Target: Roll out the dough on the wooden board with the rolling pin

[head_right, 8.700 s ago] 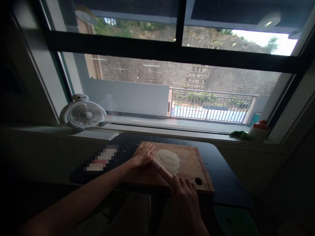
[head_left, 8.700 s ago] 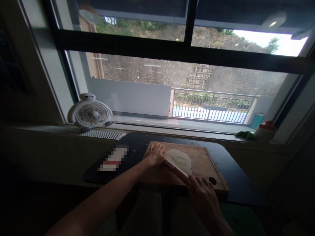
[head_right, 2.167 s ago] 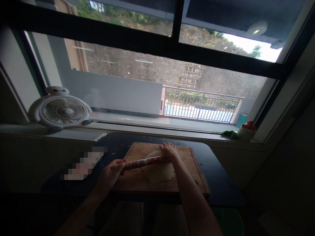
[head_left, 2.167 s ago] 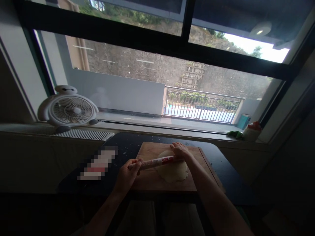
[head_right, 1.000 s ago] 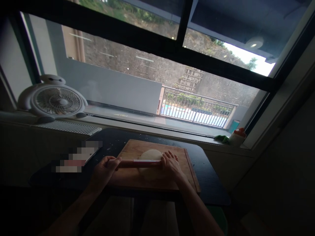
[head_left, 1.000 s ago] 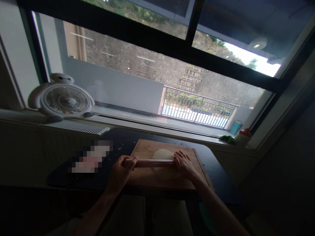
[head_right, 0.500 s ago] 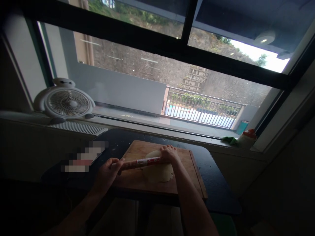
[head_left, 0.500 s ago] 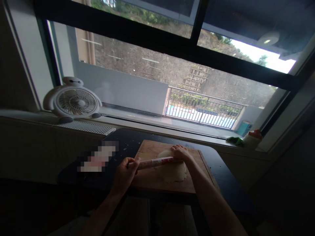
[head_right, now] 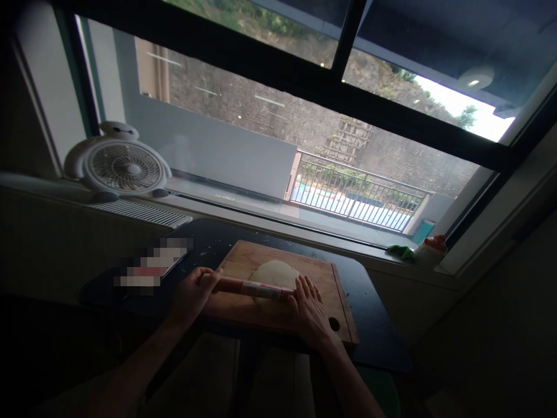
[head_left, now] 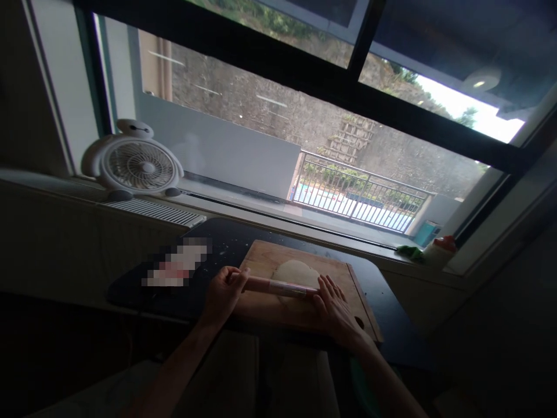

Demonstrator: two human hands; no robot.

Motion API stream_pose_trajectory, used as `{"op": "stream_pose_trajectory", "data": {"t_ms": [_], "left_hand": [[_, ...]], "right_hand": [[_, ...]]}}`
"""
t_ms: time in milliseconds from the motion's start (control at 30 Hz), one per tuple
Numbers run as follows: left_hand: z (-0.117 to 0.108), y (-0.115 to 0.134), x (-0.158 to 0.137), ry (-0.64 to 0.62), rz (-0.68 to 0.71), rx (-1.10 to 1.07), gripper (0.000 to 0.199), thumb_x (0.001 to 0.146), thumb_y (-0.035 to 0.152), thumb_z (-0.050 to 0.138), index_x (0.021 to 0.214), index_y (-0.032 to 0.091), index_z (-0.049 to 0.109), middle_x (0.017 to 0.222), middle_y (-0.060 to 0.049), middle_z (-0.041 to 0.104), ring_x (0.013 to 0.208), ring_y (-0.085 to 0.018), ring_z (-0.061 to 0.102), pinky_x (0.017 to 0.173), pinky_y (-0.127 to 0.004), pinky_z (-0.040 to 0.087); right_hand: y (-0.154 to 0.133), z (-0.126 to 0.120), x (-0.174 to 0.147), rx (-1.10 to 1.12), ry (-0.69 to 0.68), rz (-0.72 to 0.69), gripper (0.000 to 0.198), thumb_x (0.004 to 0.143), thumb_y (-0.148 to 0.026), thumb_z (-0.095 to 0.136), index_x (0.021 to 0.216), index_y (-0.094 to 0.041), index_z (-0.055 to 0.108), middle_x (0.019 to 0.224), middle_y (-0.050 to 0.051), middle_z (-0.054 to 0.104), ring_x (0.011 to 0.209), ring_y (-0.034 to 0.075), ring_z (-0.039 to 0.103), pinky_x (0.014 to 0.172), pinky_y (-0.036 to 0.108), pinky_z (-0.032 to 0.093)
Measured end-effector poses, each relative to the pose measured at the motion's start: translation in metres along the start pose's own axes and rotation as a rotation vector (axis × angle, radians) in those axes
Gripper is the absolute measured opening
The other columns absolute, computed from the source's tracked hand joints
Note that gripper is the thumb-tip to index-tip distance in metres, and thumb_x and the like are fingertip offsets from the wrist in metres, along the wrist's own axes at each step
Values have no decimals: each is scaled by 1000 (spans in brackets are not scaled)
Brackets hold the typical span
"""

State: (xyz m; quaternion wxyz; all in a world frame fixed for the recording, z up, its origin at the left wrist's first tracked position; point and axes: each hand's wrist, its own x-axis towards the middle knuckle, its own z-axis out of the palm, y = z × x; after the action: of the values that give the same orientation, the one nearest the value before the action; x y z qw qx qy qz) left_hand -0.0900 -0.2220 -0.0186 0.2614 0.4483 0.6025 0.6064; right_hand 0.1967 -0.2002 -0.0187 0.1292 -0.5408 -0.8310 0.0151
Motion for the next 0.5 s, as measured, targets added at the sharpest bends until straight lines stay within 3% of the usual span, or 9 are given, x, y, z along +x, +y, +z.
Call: {"op": "stream_pose_trajectory", "data": {"t_ms": [133,333,433,500], "left_hand": [[-2,2,-2,-29,-24,5,35,73,55,58,72,19,55,54,4,55,52,-13,51,50,-22,39],[-2,-4,0,-39,-11,30,37,72,57,57,73,20,57,52,3,56,51,-15,53,50,-23,41],[-1,-6,1,-47,-17,48,38,72,57,57,75,20,58,53,3,58,52,-15,55,51,-24,42],[-1,-6,1,-46,-1,53,37,72,57,58,76,19,58,56,2,59,55,-16,57,52,-24,43]], "right_hand": [[0,-3,48,-5,-19,47,54,98,-46,13,140,-21,35,149,5,25,139,21,11,111,43,11],[-5,-6,142,-22,-35,107,46,98,-40,16,120,-24,53,129,7,49,125,20,37,102,41,28],[-7,-6,153,-7,-6,103,48,98,-42,15,120,-23,52,129,7,49,122,19,39,100,38,30],[-6,-6,140,-6,-4,49,45,98,-41,18,120,-23,53,130,6,48,125,20,37,101,37,29]]}}
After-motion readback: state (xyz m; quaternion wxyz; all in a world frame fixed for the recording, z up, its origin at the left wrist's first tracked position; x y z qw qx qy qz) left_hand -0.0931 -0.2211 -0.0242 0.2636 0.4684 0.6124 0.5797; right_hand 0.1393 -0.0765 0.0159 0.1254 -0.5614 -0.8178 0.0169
